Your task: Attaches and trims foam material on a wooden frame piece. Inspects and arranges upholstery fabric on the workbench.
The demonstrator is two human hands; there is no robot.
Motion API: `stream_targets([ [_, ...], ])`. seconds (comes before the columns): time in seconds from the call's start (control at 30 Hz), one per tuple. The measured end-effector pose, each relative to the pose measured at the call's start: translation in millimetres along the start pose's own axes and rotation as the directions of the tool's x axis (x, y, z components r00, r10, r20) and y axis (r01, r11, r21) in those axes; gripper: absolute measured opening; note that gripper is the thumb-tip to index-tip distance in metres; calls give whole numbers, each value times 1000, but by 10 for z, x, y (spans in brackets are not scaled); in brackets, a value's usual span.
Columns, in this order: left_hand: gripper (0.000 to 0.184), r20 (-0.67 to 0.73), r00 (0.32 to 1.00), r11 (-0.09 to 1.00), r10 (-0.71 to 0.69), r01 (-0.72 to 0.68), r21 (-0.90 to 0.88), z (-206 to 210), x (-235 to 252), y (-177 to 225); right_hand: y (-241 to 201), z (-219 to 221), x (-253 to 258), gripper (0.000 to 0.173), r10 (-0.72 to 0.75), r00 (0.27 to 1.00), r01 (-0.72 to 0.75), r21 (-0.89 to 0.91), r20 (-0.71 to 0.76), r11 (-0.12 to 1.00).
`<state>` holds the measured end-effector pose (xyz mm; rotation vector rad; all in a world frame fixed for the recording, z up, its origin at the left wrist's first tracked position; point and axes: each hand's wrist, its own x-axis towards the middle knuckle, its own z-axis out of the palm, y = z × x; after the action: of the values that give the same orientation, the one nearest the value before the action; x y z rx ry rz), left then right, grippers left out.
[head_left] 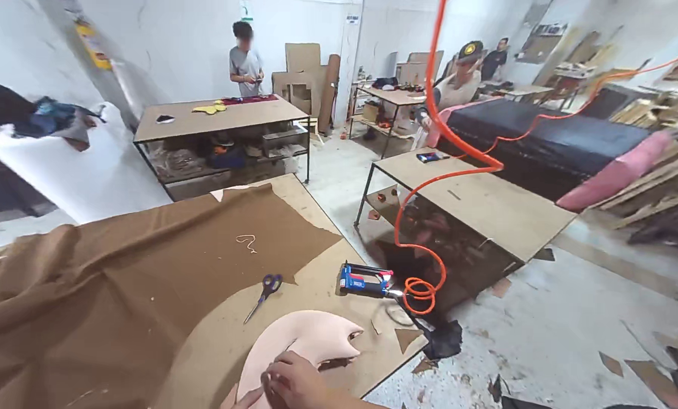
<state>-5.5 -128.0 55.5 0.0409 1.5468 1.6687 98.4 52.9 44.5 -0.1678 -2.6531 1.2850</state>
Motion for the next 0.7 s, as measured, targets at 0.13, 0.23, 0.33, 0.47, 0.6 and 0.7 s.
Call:
stream_targets([
  [0.13,38,-4,997,996,-81,81,36,-119,48,-130,10,180,163,21,-68,987,86,-122,145,989],
  [0.23,36,-20,992,990,-124,123,-63,-187,93,-235,8,324,88,21,-76,976,110,-159,204,981],
  [0.33,42,-62,997,997,-46,50,63,-263,266,-257,109,440,108,32,-70,986,108,-264,151,958],
  [0.47,53,-218,960,837,173,-27,547,-322,150,47,399,500,375,20,-165,986,165,-348,28,923],
  [0.6,34,-322,905,882,277,-106,460,-559,-681,-298,-179,566,818,15,-257,966,256,37,25,966],
  [0.7,28,-198,962,917,188,-100,387,-879,-1259,-858,-1391,468,1176,20,-559,829,466,535,15,705],
])
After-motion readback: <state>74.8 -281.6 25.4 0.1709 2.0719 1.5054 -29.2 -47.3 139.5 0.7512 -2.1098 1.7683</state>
